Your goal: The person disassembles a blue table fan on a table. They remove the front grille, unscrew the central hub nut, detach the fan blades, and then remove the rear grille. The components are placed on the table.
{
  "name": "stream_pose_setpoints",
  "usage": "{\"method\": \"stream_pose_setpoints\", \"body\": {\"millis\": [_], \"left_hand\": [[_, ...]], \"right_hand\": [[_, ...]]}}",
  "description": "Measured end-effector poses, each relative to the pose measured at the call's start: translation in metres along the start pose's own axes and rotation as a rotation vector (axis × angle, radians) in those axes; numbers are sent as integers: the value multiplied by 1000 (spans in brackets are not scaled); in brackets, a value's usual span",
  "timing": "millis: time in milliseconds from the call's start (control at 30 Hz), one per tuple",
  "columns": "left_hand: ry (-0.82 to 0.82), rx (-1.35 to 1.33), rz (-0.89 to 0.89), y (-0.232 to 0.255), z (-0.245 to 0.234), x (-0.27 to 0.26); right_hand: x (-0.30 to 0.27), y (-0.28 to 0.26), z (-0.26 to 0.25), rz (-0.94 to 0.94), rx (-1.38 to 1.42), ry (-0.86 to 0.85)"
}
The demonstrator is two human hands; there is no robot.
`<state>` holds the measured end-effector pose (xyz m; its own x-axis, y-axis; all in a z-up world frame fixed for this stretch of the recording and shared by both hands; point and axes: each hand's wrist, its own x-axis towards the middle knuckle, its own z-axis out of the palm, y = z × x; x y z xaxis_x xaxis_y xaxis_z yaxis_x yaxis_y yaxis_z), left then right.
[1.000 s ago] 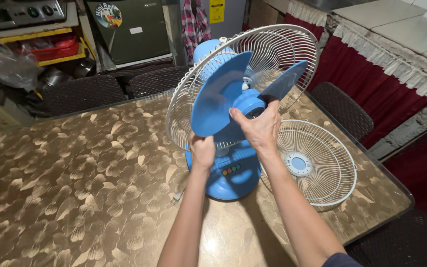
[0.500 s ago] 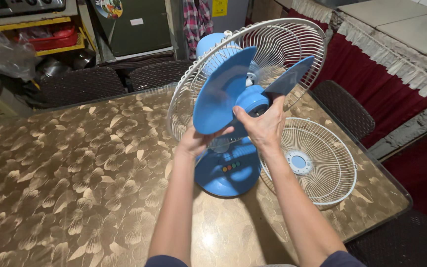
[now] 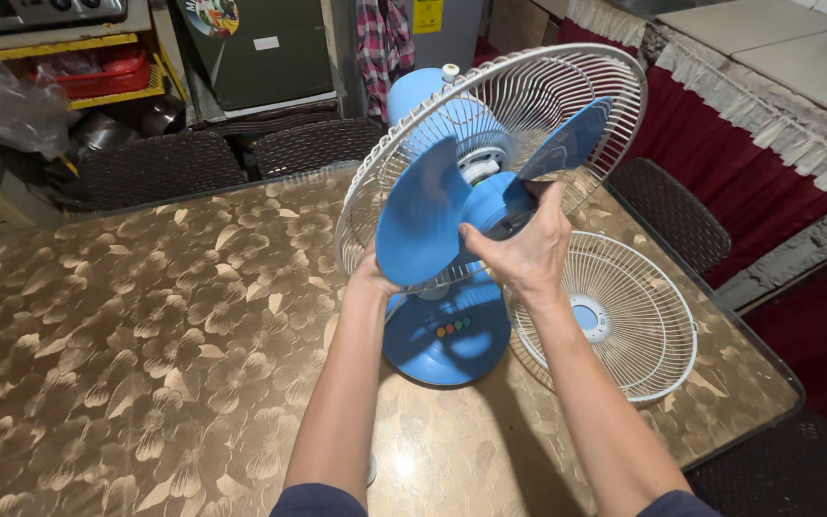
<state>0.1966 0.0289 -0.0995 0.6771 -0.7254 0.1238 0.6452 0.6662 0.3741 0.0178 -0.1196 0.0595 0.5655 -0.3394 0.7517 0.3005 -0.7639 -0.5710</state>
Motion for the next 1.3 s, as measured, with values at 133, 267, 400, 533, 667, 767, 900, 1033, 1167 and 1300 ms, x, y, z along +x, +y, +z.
{"method": "stream_pose_setpoints", "body": {"millis": [133,267,400,533,667,767,900,1033,1167,1300], "left_hand": [[-127,138,44,-1,-2,-4],[-10,83,58,0,0,3],[12,112,87,-4,12,-4],[36,413,282,0,49,-53],[221,639,299,-11,118,-115],[517,1380,391,-15,178,-147],[623,1944,756,-13,245,-173],[445,2165,1426,-19,288,-126],[343,2242,1417,2,308,-63],[436,2406,1226,15,308,-17]], "right_hand": [[-3,0,-2,-79,-104,36],[-2,-3,-2,-75,-46,35],[-2,0,-2,36,-30,2],[-3,6,0,-43,-34,-7],[-2,13,2,-128,-189,35],[-1,18,1,-57,-253,-9],[-3,16,3,120,-184,-83],[-2,11,3,-42,-123,-23],[4,1,6,35,-149,-3],[13,-8,5,345,-107,-88]]}}
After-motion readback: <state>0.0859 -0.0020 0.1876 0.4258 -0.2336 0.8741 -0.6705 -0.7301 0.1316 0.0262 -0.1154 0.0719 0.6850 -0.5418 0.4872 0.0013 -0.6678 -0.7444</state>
